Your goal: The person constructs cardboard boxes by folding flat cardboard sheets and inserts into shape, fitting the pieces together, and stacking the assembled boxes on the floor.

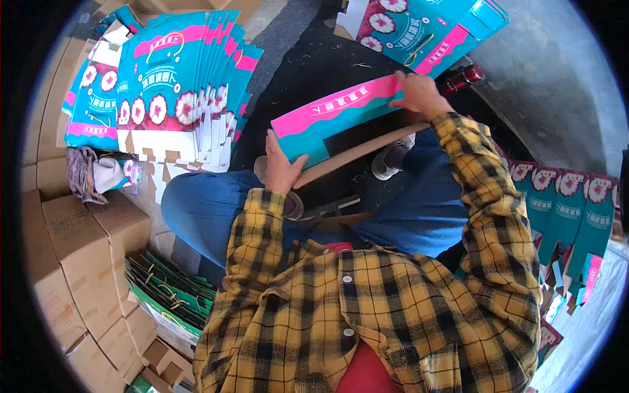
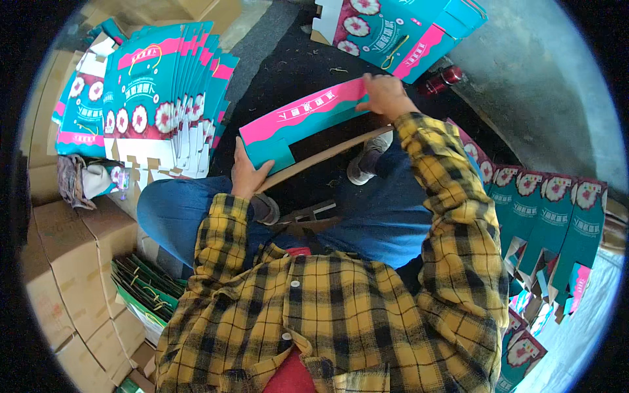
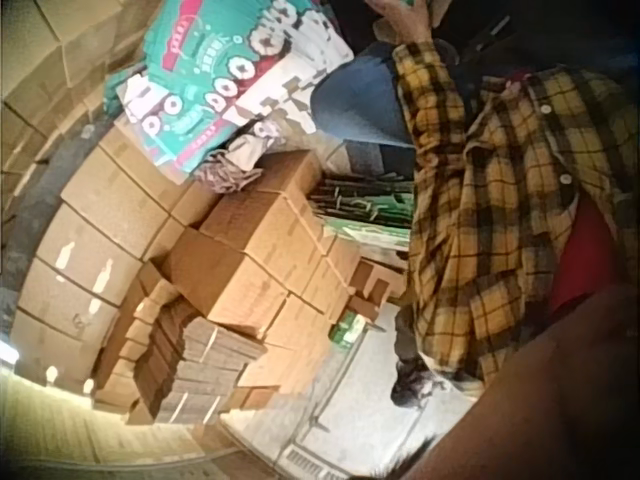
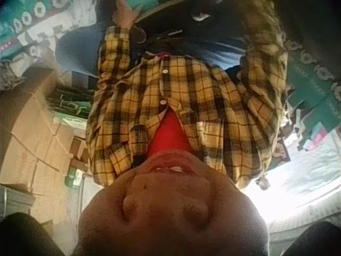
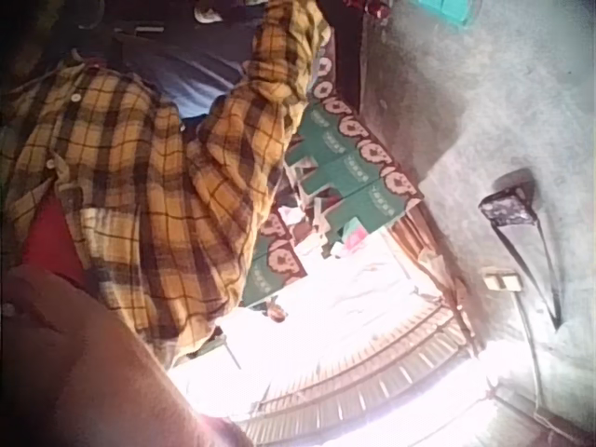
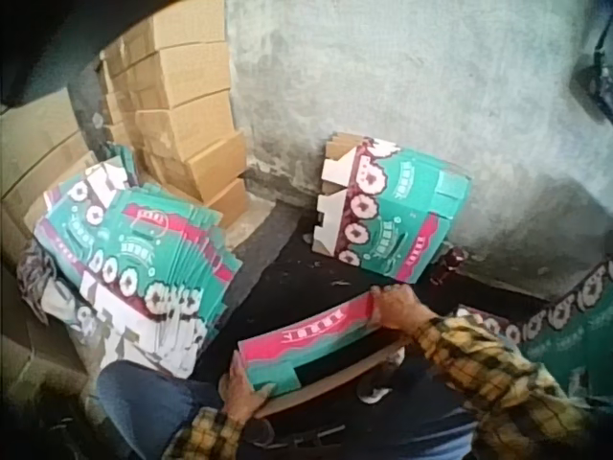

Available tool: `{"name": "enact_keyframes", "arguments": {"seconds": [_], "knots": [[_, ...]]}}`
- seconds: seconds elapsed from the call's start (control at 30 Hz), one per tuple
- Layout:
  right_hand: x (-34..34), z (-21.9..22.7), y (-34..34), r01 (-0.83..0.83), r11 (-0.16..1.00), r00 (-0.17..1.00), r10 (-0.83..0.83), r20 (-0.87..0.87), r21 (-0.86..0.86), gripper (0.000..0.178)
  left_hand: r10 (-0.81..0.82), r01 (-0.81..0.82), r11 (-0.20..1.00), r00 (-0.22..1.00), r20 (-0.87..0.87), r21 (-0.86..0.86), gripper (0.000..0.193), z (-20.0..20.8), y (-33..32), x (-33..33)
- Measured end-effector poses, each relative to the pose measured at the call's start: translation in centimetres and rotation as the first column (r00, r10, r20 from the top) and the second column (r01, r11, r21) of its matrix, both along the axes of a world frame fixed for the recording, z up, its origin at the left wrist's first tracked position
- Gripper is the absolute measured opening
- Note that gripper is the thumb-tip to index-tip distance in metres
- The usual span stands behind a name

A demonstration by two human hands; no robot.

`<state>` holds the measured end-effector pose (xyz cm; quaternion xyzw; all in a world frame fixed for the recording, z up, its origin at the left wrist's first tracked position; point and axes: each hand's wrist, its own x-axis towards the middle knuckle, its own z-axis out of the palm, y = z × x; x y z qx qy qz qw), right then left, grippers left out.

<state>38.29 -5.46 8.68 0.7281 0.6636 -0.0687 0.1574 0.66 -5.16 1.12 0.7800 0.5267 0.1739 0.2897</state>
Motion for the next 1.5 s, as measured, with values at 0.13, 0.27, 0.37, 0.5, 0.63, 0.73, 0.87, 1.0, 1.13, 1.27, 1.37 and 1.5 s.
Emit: {"name": "enact_keyframes", "arguments": {"seconds": [0.13,0.27,0.37,0.5,0.63,0.73,0.87,1.0,1.13,1.27,1.37,1.5], "knots": [[6.3,1.9,0.5,0.312,0.838,0.837,-0.465,-0.287,-0.447,0.094,-0.030,0.073,0.931,0.992,0.124,-0.358,0.100,0.0,0.6,0.3],[2.7,1.4,-1.4,0.081,0.779,0.534,-0.561,-0.633,-0.621,0.106,-0.046,0.099,0.952,0.982,0.184,-0.288,0.094,-1.5,0.8,-0.7],[2.2,1.4,-1.6,-0.227,0.737,0.689,-0.341,-0.640,-0.637,0.107,-0.045,0.104,0.949,0.978,0.202,-0.297,0.091,-1.6,0.7,-0.1],[3.8,1.3,-2.8,-0.285,0.795,0.742,-0.171,-0.648,-0.536,0.099,-0.006,0.107,0.951,0.945,0.327,-0.291,0.084,-2.4,0.7,-0.4],[4.3,1.1,-2.4,-0.198,0.864,0.728,-0.186,-0.660,-0.462,0.075,0.113,0.079,0.900,0.908,0.404,-0.429,0.074,-1.5,0.1,-0.1],[4.5,-0.4,-1.9,0.051,0.985,0.832,-0.132,-0.538,-0.163,0.074,0.570,-0.034,0.578,0.732,0.373,-0.816,0.075,-0.3,0.2,0.7],[3.8,-2.4,-1.2,0.415,0.839,0.684,-0.543,-0.488,-0.352,0.087,0.492,-0.066,0.636,0.803,0.337,-0.769,0.072,-0.5,0.8,0.7],[4.5,-4.1,-2.7,0.225,0.927,0.433,-0.371,-0.822,-0.299,0.075,0.295,-0.147,0.821,0.937,0.189,-0.552,0.067,-2.5,0.7,1.3],[8.4,-1.5,-3.1,0.156,0.981,0.669,-0.188,-0.719,-0.112,0.073,0.257,-0.037,0.825,0.913,0.316,-0.564,0.058,-2.6,1.0,2.9],[11.4,7.2,-3.9,0.208,0.960,0.806,-0.059,-0.589,0.188,0.048,0.197,0.056,0.863,0.878,0.435,-0.502,0.048,5.5,2.2,6.9],[9.8,15.3,-9.2,0.586,0.803,0.583,-0.324,-0.745,0.109,0.050,-0.003,0.186,0.945,0.830,0.558,-0.270,0.044,11.8,3.2,11.5],[18.0,16.9,-23.7,0.756,0.514,0.510,-0.074,-0.857,0.405,0.047,-0.395,0.415,0.903,0.703,0.592,0.110,0.039,18.6,-0.5,22.8]]}}
